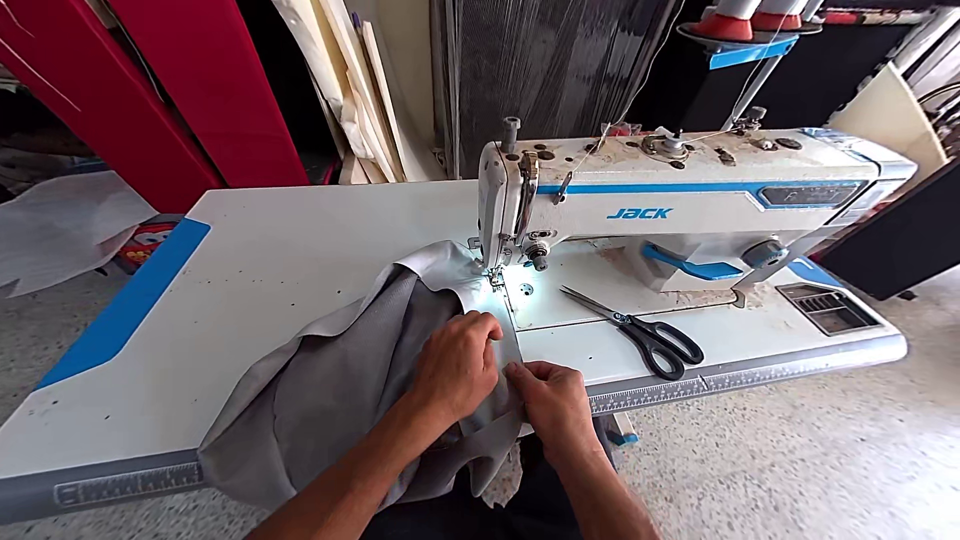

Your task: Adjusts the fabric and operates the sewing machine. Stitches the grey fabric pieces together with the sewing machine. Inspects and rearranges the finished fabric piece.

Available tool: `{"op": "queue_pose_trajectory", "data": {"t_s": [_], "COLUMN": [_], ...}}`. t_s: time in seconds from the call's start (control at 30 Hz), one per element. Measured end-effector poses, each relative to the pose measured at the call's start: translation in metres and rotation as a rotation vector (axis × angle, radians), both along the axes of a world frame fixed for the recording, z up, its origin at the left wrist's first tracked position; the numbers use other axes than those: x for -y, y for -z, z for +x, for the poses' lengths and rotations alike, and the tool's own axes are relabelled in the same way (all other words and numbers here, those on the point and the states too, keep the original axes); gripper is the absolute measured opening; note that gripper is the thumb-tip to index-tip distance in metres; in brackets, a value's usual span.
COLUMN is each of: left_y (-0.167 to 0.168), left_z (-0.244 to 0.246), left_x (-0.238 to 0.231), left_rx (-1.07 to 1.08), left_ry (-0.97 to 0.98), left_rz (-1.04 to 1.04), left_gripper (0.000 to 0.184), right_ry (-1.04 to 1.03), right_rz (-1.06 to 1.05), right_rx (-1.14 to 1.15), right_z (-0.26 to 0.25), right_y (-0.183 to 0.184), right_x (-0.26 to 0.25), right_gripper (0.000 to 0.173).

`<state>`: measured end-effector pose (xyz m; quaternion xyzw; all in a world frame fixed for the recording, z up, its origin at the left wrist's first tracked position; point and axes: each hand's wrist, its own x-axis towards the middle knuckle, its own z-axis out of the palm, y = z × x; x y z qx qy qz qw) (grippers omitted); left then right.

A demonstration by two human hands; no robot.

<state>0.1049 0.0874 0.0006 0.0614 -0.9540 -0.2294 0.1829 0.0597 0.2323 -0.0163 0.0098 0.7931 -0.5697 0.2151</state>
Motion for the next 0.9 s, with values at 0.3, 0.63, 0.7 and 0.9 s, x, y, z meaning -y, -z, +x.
{"op": "queue_pose_trajectory", "data": {"t_s": [0.3, 0.63, 0.7, 0.9], "left_y": [0.033, 0.044, 0.045, 0.045], "left_z": [-0.007, -0.008, -0.007, -0.005], "left_x": [0.008, 0.011, 0.01, 0.008], "left_rx": [-0.169, -0.172, -0.144, -0.089], "left_ry": [0.081, 0.173, 0.2, 0.221], "left_rz": [-0.087, -0.077, -0.105, -0.17], "left_gripper": [0.027, 0.037, 0.04, 0.044], "right_ry": [-0.064, -0.077, -0.085, -0.203], "right_rz": [-0.098, -0.146, -0.139, -0.018], "right_rx": [0.014, -0.02, -0.031, -0.01], "right_z": [-0.005, -0.003, -0.001, 0.001], "right_y": [0.002, 0.004, 0.002, -0.009], "right_x": [-0.004, -0.008, -0.008, -0.02], "right_gripper": [0.022, 0.019, 0.018, 0.019]}}
